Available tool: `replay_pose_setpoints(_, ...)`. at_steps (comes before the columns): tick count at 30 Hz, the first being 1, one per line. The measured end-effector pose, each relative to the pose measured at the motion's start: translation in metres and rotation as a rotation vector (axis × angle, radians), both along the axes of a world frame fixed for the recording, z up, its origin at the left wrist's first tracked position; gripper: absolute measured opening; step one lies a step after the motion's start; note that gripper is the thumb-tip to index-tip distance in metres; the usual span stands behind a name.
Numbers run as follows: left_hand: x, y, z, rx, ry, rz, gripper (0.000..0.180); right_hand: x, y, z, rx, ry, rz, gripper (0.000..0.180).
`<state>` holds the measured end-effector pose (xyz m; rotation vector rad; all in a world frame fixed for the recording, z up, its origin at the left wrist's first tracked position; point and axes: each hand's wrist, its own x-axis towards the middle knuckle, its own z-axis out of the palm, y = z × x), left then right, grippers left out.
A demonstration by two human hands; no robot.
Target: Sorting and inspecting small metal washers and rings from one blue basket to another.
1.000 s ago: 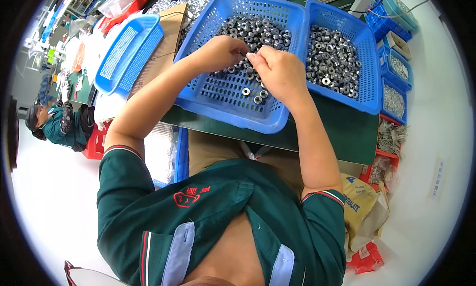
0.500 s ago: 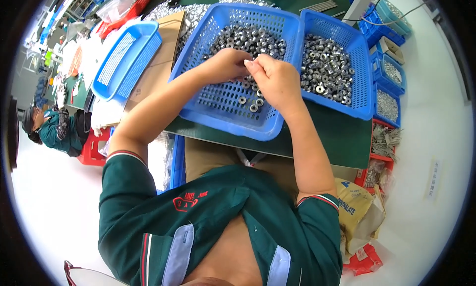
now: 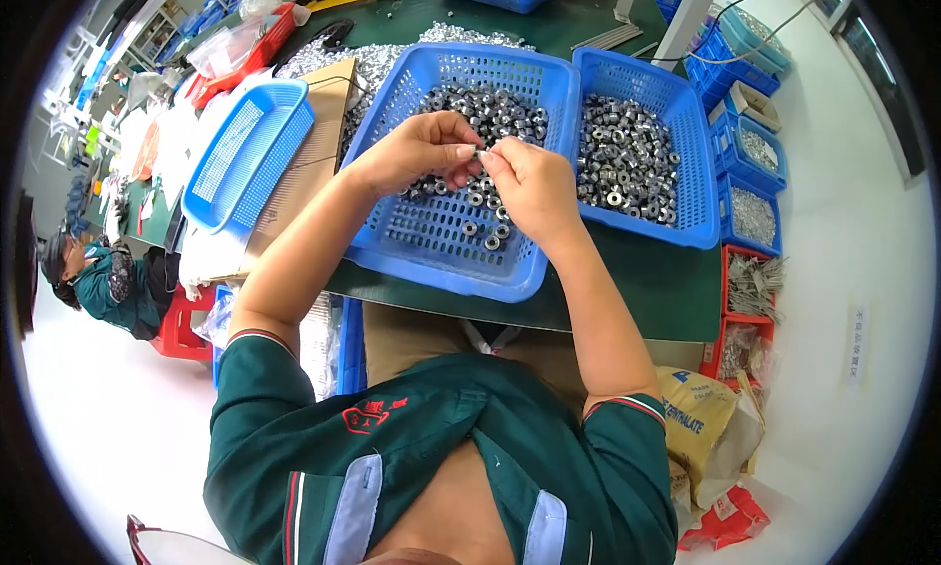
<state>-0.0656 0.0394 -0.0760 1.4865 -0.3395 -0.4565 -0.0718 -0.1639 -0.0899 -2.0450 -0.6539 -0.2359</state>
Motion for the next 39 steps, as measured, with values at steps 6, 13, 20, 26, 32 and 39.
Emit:
replay_pose_setpoints(6,0.001,0.003,0.0,-0.012,0.159,-0.031,0.023,-0.006,0.004,0.005,-0.166,-0.323,-0.01,0.018)
replay_pose_setpoints(13,0.003,0.007,-0.004,-0.132,0.252,-0.096,0.024,-0.009,0.006,0.005,-0.137,-0.43,-0.003,0.019)
replay_pose_setpoints(20,-0.005,-0.004,0.001,-0.11,0.127,-0.046,0.019,-0.003,-0.002,-0.001,-0.033,-0.049,0.012,0.03)
replay_pose_setpoints(26,0.003,0.001,-0.005,-0.198,0.162,-0.013,0.02,0.0,0.002,0.003,-0.079,0.023,-0.028,0.037)
replay_pose_setpoints(32,0.003,-0.004,-0.03,0.518,-0.227,-0.209,0.02,0.001,0.003,-0.002,-0.012,-0.021,-0.058,0.036)
replay_pose_setpoints(39,-0.019,-0.03,-0.034,1.144,-0.525,-0.381,0.024,0.001,0.001,-0.003,-0.129,-0.008,-0.048,0.039)
